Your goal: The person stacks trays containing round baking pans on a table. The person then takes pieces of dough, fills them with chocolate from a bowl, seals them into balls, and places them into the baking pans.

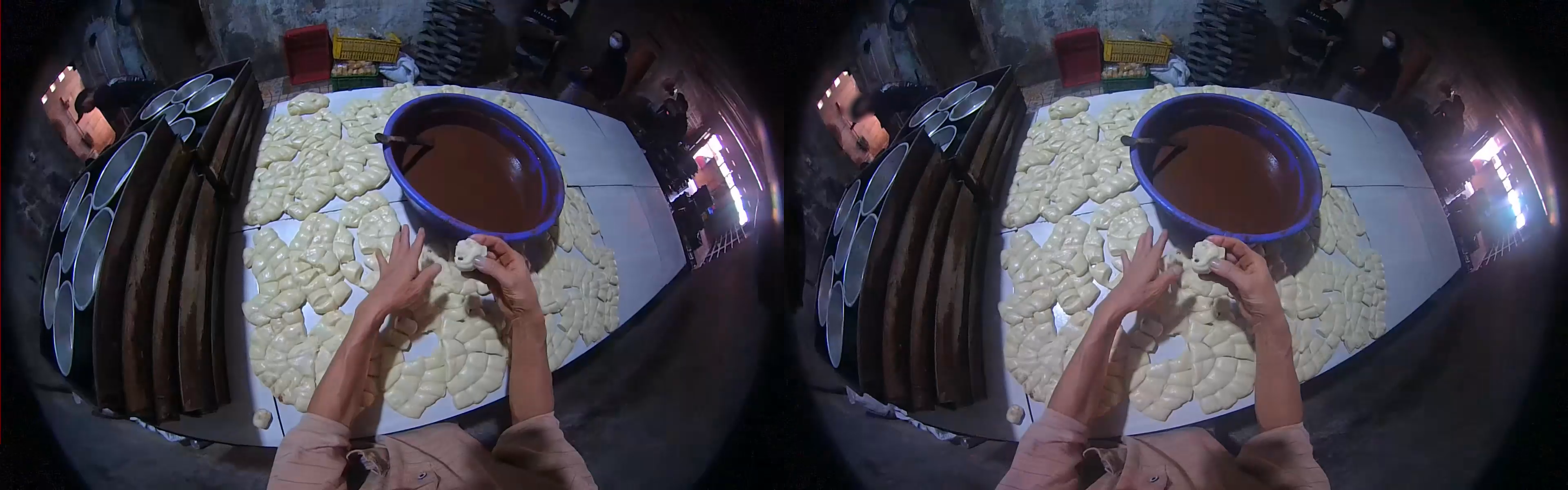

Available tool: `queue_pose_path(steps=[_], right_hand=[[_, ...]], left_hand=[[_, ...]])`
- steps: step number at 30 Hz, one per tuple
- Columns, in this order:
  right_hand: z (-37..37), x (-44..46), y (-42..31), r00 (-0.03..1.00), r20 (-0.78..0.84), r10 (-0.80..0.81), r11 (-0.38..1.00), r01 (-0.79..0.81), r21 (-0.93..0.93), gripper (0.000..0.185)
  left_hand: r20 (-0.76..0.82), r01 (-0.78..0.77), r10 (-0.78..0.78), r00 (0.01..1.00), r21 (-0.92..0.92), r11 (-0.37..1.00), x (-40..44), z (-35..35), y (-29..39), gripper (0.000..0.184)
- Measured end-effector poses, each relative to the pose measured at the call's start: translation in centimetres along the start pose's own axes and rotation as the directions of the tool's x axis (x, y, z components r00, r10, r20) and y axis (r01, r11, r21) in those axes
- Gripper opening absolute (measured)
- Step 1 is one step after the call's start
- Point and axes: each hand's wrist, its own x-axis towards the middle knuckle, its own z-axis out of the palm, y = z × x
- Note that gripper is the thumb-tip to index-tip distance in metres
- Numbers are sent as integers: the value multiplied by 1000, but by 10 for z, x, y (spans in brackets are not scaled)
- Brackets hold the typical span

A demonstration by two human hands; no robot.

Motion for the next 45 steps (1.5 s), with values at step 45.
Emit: queue_pose_path(steps=[45], right_hand=[[-24, 124, -57, 973, 66, 220, -22, 72, -997, 29]], left_hand=[[210, 314, -234, 949, -585, 748, -51, 9, 23, 43]])
